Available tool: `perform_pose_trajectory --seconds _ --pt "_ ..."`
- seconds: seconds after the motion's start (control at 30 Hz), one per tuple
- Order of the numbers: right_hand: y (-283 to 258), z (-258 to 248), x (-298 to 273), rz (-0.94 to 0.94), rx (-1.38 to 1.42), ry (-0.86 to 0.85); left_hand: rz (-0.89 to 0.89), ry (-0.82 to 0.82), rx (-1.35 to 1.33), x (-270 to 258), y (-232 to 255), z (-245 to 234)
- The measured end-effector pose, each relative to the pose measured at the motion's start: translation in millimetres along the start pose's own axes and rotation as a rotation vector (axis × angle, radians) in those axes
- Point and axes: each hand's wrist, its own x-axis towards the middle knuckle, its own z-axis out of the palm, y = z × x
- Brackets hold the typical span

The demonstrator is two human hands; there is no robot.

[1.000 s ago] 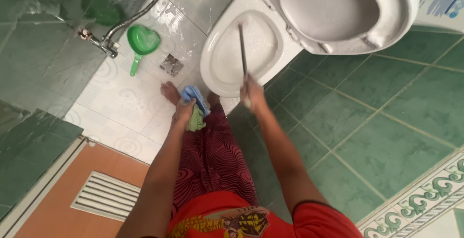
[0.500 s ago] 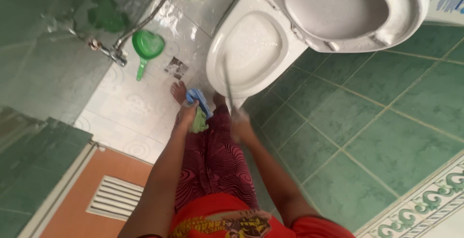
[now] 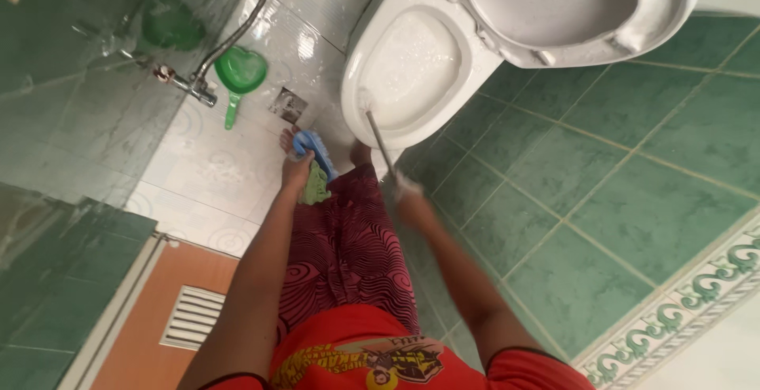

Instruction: The person cleans a toilet by applying soap from a green bowl, scrubbing the seat and interior with a brush and a cloth, and rinsing the surfaces with water from a handheld sprayer.

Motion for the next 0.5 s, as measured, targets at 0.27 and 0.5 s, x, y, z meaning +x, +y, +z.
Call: perform_pose_trajectory --seconds 0.27,0.5 --pt "37 -12 83 -0.200 -0.497 -0.153 0.056 -0.052 0.058 -16 13 10" --pt "134 -220 27 0.213 -0.757 -0.380 0.025 0.035 0.008 -7 -6 7"
